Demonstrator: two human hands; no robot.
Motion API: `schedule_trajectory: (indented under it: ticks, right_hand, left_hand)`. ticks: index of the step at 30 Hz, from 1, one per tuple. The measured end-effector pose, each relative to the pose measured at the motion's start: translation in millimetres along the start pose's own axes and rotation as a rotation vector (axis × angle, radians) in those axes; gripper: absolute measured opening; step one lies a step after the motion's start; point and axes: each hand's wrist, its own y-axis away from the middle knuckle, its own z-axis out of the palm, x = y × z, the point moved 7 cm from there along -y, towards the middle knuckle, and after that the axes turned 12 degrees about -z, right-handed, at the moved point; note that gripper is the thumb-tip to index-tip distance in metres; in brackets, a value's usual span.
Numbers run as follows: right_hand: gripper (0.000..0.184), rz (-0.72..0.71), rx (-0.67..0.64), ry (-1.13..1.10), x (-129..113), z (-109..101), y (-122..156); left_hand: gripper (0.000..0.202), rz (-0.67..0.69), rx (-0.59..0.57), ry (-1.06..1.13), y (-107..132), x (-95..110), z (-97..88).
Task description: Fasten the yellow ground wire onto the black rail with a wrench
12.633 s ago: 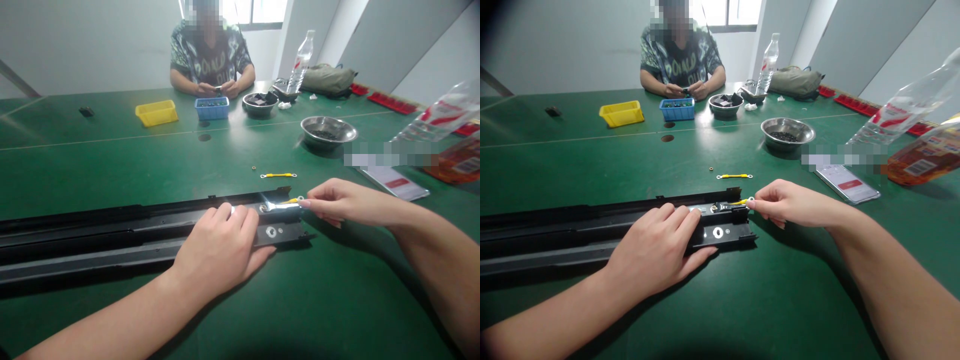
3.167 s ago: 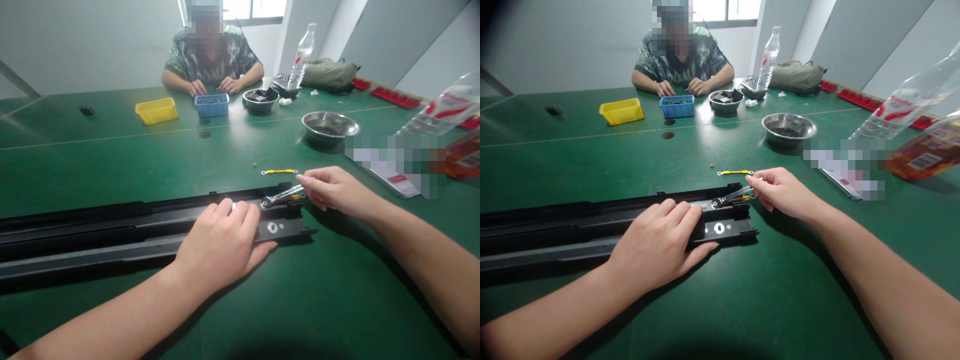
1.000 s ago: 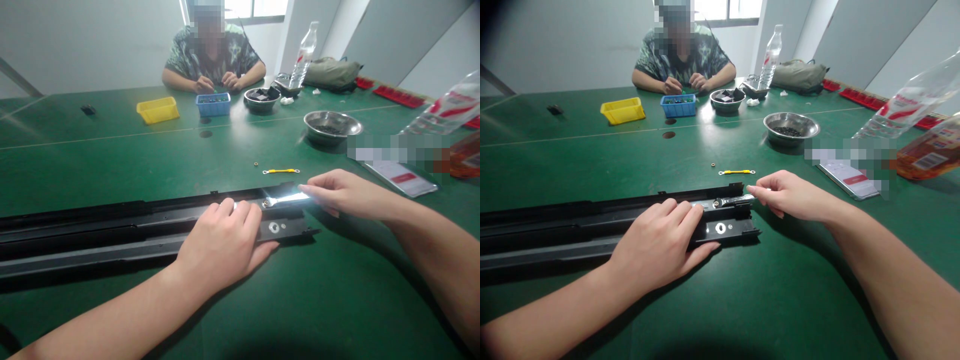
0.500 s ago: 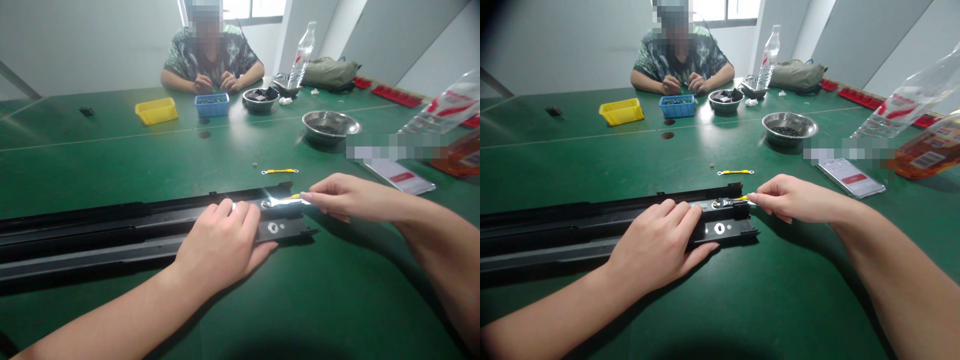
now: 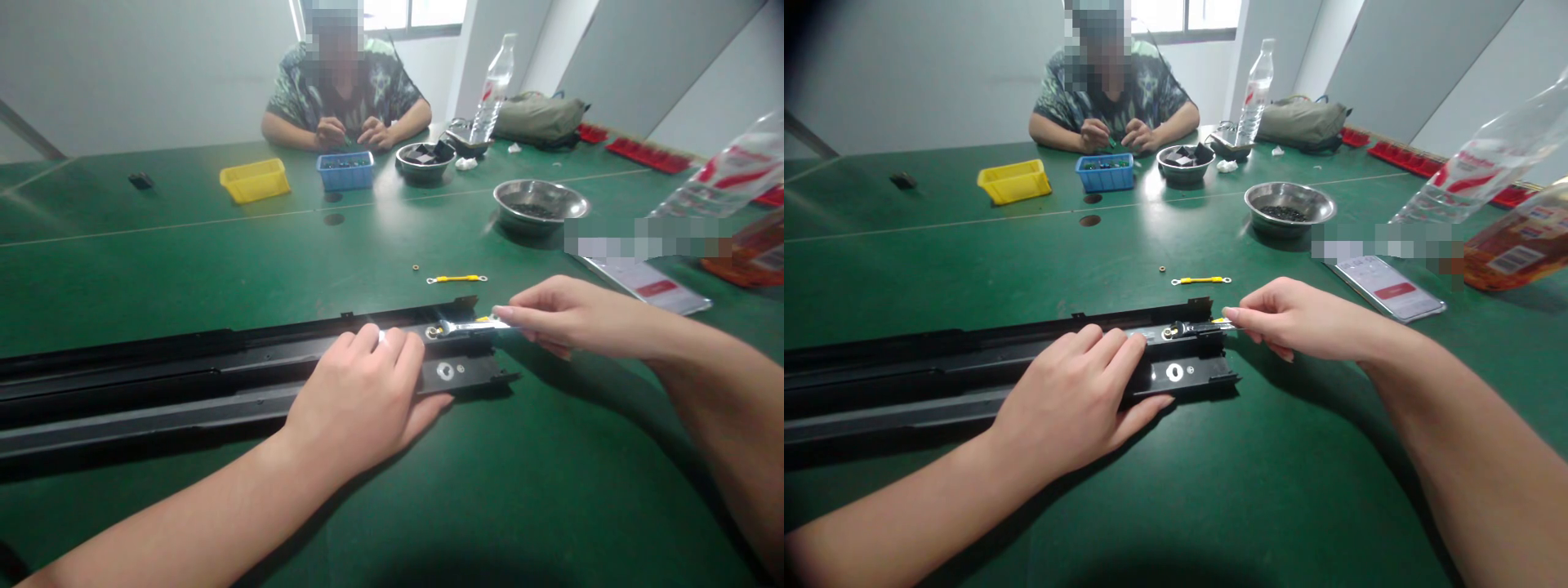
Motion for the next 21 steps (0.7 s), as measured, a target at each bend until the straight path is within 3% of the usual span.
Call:
schedule_trajectory:
  ticks: [5, 8, 15, 21]
  right_hand:
    - [0.054, -0.061, 0.259, 0.001, -3, -16, -2]
    - [0.056, -0.121, 0.349, -0.008, -10, -20, -1]
    - [0.058, -0.169, 0.361, -0.026, -21, -12, -5]
    - [0.056, -0.162, 0.330, -0.069, -15, -5, -12]
  left_hand:
    - [0.046, 0.001, 0.005, -0.002, 0, 0, -1.9]
    - [0.045, 0.002, 0.005, -0.002, -1, 0, -3.2]
    - [0.045, 0.000, 0.002, -0.001, 0, 0, -4.9]
    - [0.044, 0.004, -0.005, 0.003, 0, 0, -4.9]
